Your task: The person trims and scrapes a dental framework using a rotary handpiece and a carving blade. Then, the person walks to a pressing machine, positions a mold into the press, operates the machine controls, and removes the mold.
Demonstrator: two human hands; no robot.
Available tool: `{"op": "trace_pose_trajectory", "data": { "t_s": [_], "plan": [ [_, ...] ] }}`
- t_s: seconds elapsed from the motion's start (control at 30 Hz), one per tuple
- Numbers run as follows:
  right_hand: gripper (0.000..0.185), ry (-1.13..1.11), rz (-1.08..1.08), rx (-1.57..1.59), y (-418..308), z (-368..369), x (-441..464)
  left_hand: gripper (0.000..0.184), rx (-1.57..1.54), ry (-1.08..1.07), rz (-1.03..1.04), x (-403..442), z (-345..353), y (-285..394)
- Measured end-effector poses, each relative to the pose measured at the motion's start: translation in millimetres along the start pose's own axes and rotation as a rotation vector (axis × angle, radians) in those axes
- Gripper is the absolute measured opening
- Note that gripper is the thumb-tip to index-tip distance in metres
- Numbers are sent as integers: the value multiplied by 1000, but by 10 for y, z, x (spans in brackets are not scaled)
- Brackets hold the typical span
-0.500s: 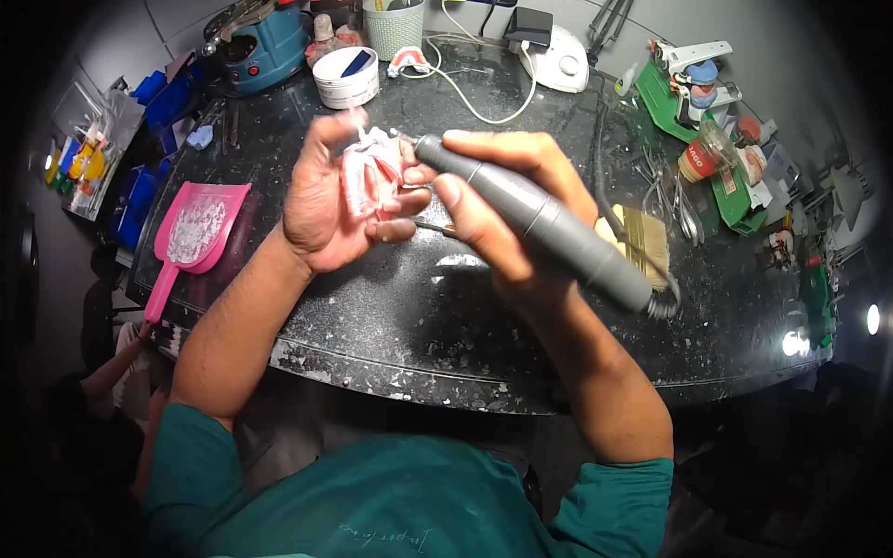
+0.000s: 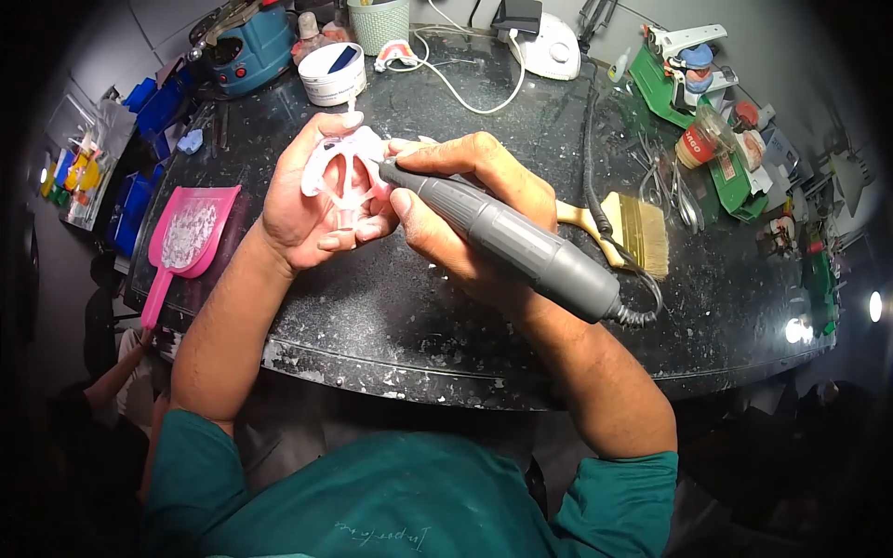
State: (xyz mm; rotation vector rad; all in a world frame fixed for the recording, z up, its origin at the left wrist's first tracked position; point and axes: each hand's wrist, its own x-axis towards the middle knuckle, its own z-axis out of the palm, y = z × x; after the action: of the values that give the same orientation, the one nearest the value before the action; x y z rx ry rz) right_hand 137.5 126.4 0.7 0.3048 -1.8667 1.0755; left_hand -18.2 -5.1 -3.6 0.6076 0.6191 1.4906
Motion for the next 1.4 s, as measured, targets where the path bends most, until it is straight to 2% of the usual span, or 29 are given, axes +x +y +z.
{"op": "trace_pose_trajectory", "data": {
  "t_s": [0.13, 0.17, 0.23, 0.27, 0.37, 0.47, 0.67, 1.17, 1.27, 1.3, 1.33, 1.4],
  "plan": [
    [25, 48, 101, 37, -56, 26, -20, 53, -64, 33, -21, 3, 142, -26],
    [25, 5, 78, -14, -57, -4, -13, 52, -116, -32, -54, -8, 160, 2],
    [25, -82, 29, -116, -45, -91, 8, 50, -67, -9, -59, -4, 95, -7],
    [25, -56, 30, -100, -37, -78, 9, 49, -43, 2, -62, 2, 75, -16],
    [24, -7, 16, -96, -15, -36, 8, 50, -13, 84, -14, 16, 141, -17],
    [24, -8, -20, -138, 3, -44, 15, 51, 85, 310, 67, 49, 268, -49],
    [24, 27, 6, -108, 82, -22, -12, 60, 269, 387, 176, 56, 236, -91],
    [22, 3, 74, -145, 4, -17, 6, 54, 249, 329, 150, 43, 240, -118],
    [20, 36, 182, -109, -26, -3, -5, 50, 279, 429, 221, 32, 234, -139],
    [20, 51, 96, -179, 6, 8, 1, 48, 288, 456, 249, 54, 213, -142],
    [22, 35, 134, -188, -17, -25, 1, 45, 293, 475, 278, 78, 206, -146],
    [23, 99, 28, -142, 75, 21, -9, 42, 223, 513, 292, 67, 250, -167]
  ]
}}
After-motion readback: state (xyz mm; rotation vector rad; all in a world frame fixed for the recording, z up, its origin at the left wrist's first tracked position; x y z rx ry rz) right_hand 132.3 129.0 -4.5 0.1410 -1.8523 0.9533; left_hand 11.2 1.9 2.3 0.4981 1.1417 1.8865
